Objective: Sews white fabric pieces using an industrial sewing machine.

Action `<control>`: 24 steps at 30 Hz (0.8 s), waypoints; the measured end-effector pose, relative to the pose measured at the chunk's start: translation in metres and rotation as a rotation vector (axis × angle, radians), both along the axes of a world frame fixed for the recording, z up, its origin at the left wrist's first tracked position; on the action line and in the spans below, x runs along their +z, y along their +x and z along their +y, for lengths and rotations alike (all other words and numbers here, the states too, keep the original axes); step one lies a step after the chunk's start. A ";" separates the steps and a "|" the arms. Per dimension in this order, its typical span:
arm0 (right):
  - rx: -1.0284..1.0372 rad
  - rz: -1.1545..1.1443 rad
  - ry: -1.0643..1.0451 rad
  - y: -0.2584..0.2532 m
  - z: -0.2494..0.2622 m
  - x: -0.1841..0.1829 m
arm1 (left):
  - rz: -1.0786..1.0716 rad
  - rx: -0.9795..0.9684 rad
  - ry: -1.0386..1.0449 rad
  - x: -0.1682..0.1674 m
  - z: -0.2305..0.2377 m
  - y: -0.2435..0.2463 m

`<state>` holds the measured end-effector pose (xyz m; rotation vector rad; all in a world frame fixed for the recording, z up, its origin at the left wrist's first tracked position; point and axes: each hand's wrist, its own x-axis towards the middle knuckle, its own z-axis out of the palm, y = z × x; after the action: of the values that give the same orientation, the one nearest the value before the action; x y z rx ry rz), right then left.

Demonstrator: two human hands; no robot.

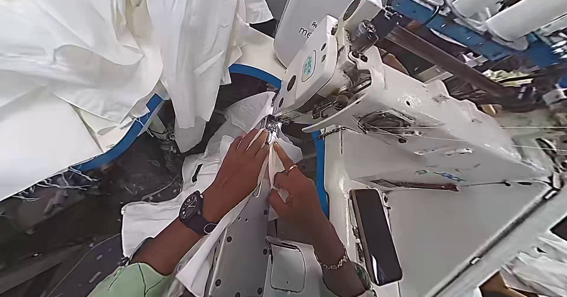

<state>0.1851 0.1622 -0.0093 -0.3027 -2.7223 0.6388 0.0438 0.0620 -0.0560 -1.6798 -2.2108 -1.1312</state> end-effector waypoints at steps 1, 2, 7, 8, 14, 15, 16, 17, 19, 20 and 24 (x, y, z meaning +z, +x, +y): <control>0.011 -0.014 -0.008 0.002 0.000 0.001 | -0.036 -0.014 -0.015 0.000 -0.002 0.002; 0.021 -0.028 -0.011 0.003 -0.001 0.002 | -0.072 -0.027 -0.033 -0.002 -0.005 0.004; 0.009 -0.117 0.105 0.007 -0.009 0.009 | -0.233 -0.093 -0.085 0.001 -0.015 0.004; -0.003 -0.135 0.126 0.007 -0.010 0.011 | -0.234 -0.096 -0.069 0.000 -0.015 0.005; 0.015 -0.089 -0.182 -0.016 0.005 0.009 | -0.341 -0.122 0.030 0.001 -0.015 0.006; 0.027 -0.083 -0.301 -0.020 0.009 0.005 | -0.347 -0.137 0.039 0.002 -0.015 0.007; 0.030 -0.051 -0.393 -0.022 0.009 0.001 | -0.347 -0.157 0.032 0.002 -0.016 0.007; 0.019 -0.010 -0.428 -0.023 0.009 -0.002 | -0.346 -0.171 0.013 0.004 -0.015 0.006; -0.044 0.091 -0.347 -0.022 0.002 -0.006 | -0.364 -0.192 -0.024 0.009 -0.013 0.005; -0.075 0.129 -0.309 -0.022 -0.002 -0.006 | -0.367 -0.191 -0.018 0.009 -0.013 0.004; -0.108 0.114 -0.450 -0.021 0.001 -0.005 | -0.362 -0.167 -0.002 0.007 -0.008 0.005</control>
<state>0.1641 0.1632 -0.0144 -0.4980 -2.4102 1.1948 0.0489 0.0538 -0.0490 -1.8104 -2.2994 -1.5872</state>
